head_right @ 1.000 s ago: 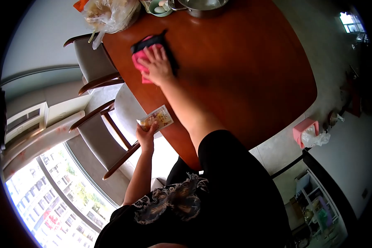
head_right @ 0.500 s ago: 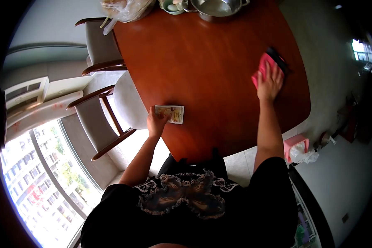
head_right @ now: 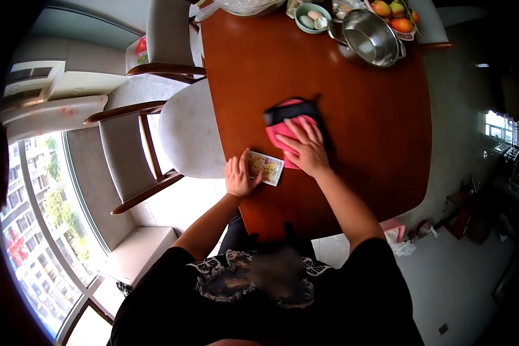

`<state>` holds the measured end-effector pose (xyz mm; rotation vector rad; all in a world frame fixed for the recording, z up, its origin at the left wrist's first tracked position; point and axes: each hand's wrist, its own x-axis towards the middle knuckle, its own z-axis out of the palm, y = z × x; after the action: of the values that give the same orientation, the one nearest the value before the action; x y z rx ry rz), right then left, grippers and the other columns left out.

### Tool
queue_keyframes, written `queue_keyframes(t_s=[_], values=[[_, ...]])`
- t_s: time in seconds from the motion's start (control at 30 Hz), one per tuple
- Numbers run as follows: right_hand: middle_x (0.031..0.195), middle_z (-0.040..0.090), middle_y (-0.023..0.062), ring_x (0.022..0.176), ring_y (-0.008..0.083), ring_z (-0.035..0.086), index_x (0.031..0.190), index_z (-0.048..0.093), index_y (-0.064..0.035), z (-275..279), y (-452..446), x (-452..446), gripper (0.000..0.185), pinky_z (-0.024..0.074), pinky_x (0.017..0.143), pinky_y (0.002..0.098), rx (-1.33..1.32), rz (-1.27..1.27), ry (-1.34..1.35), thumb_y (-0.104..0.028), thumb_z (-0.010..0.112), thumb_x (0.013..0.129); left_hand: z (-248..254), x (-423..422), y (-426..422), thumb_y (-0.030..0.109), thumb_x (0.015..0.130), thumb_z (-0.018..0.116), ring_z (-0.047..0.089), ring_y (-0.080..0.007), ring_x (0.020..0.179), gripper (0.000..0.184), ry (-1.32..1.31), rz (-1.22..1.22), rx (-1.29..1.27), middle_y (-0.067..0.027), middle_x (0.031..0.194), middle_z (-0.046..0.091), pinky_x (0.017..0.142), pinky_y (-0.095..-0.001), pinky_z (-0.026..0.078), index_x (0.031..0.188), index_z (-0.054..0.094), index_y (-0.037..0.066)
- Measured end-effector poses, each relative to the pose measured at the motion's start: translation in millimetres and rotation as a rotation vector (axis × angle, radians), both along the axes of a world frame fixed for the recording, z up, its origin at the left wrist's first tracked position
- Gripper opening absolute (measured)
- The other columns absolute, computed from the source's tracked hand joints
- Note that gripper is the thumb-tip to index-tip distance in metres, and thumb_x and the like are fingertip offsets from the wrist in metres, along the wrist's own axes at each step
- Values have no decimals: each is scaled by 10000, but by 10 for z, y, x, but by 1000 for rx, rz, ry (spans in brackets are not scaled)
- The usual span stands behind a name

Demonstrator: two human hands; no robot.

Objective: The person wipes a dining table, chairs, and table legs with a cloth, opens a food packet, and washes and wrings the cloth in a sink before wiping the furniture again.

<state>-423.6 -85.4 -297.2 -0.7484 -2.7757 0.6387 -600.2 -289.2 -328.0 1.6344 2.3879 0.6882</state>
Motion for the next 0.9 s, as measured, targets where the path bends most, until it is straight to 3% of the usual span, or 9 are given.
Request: queue_keyframes(t_s=[0.17, 0.27, 0.5, 0.6, 0.7, 0.9], values=[[1637, 351, -11, 1514, 313, 278, 1351, 657, -392, -138, 315, -1494, 462, 184, 1256, 510, 24, 336, 113, -421, 707, 892, -34, -15, 21, 461, 794, 767, 569, -306, 894, 806, 32, -17, 18, -124, 993, 561, 809, -420, 466, 1419, 512, 20], [1639, 344, 31, 1519, 338, 251, 1338, 669, -375, -272, 389, -2308, 462, 142, 1256, 532, 87, 264, 212, -471, 685, 887, -63, -7, 2, 476, 782, 766, 573, -306, 892, 821, 11, -5, -28, -126, 984, 571, 836, -422, 467, 1420, 507, 29], [1623, 374, 59, 1530, 349, 235, 1251, 727, -301, -429, 938, -3416, 373, 129, 1245, 571, 179, 86, 157, -411, 633, 907, -21, -7, 43, 491, 773, 770, 565, -295, 870, 826, 41, -9, -34, -115, 971, 562, 804, -413, 467, 1408, 528, 22], [1622, 378, 57, 1532, 354, 236, 1269, 709, -298, -549, 1243, -3569, 425, 132, 1242, 575, 221, 42, 170, -485, 634, 895, -75, 8, 35, 491, 770, 769, 562, -303, 869, 821, 49, -3, -34, -117, 976, 555, 799, -420, 470, 1404, 532, 27], [1626, 373, 69, 1522, 368, 261, 1412, 597, -321, -593, 1316, -3503, 609, 137, 1236, 588, 248, -50, 244, -588, 647, 866, -108, 47, -3, 499, 756, 769, 560, -328, 875, 820, 33, 18, -56, -132, 985, 545, 811, -442, 475, 1393, 537, 39], [1637, 342, 113, 1521, 394, 251, 1484, 523, -259, -579, 1265, -2649, 698, 148, 1229, 611, 260, -313, 165, -591, 636, 881, -118, 43, 11, 483, 744, 786, 561, -348, 900, 819, 25, 36, -33, -143, 1007, 546, 821, -453, 480, 1391, 532, 51]])
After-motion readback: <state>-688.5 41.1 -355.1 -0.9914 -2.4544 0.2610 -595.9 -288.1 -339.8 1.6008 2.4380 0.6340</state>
